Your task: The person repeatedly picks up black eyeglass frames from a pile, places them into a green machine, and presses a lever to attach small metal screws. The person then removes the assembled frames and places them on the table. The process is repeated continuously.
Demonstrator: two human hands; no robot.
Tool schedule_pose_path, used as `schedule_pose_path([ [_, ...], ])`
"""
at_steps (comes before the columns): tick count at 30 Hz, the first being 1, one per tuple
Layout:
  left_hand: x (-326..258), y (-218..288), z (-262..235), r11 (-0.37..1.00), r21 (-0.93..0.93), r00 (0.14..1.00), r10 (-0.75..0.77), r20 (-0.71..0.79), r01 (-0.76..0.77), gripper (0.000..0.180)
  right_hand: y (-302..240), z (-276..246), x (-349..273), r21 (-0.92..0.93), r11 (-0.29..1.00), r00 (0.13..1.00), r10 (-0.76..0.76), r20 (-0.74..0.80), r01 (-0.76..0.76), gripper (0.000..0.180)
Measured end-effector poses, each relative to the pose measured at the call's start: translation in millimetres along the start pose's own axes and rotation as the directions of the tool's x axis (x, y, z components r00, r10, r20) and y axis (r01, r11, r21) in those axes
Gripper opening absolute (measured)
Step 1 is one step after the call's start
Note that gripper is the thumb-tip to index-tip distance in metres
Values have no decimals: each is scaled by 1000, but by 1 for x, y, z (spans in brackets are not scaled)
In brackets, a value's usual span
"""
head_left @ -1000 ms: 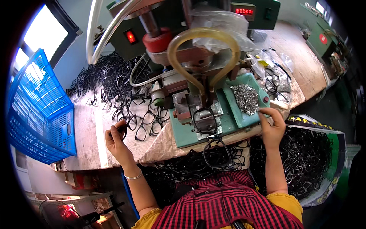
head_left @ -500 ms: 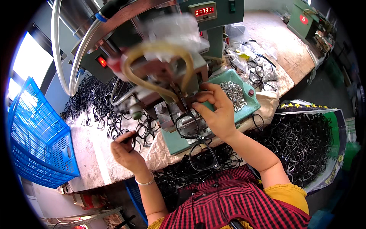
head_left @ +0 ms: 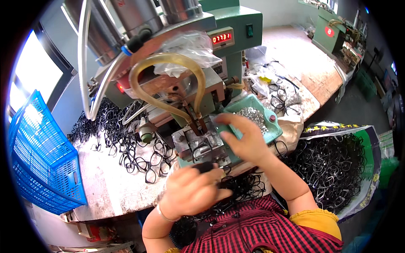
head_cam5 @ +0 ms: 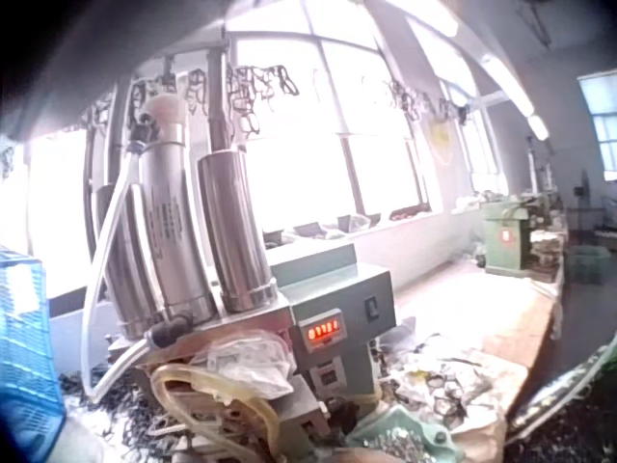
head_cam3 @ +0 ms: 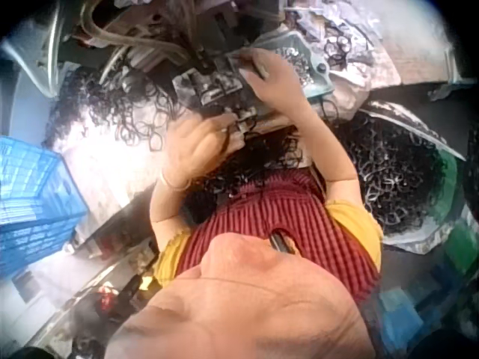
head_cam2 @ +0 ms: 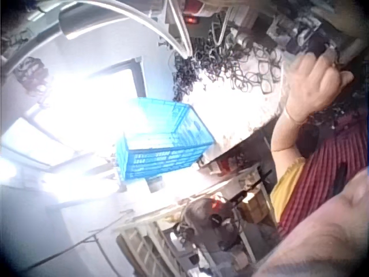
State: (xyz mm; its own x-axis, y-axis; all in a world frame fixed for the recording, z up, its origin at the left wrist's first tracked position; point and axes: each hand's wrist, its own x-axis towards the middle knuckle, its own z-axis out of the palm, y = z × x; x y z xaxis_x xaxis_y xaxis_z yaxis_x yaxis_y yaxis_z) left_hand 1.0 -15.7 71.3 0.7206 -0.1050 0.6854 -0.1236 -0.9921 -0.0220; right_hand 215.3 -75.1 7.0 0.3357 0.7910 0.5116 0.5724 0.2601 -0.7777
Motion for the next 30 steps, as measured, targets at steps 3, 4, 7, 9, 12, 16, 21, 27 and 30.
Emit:
schedule_pose_path([
  [3, 16, 11, 12, 999, 9, 994, 38, 100, -39, 38, 58, -26, -12, -608, 778, 987, 108, -118, -158, 28],
  [4, 19, 13, 15, 999, 19, 994, 49, 100, -51, 40, 77, -32, -20, -730, 659, 983, 97, -156, -181, 28],
  [7, 19, 14, 19, 999, 27, 994, 25, 110, -28, 38, 108, -39, -27, -594, 797, 981, -12, -194, -108, 17],
  [9, 19, 13, 17, 999, 35, 992, 8, 125, -13, 37, 107, -34, -23, -561, 822, 977, -27, -211, -98, 14],
  [12, 17, 15, 13, 997, 71, 992, 2, 125, -11, 38, 95, -14, 1, -541, 836, 985, -4, -173, -91, 11],
  [16, 2, 19, 21, 1000, -3, 996, -28, 84, 29, 35, 114, 11, 21, -698, 711, 996, 32, -81, -80, 16],
  [21, -100, 46, -27, 757, 408, 835, -549, -27, 511, 43, 92, -26, -20, -458, 887, 955, -86, -282, -55, 13],
  [27, -156, -61, -60, 448, 472, 637, -656, -404, 760, 16, 106, -26, -33, 426, 836, 850, 472, -233, -347, 13],
  [30, -214, -130, -28, 302, 680, 533, -832, -154, 668, 24, 61, -5, -11, 345, 888, 899, 387, -204, -304, 10],
])
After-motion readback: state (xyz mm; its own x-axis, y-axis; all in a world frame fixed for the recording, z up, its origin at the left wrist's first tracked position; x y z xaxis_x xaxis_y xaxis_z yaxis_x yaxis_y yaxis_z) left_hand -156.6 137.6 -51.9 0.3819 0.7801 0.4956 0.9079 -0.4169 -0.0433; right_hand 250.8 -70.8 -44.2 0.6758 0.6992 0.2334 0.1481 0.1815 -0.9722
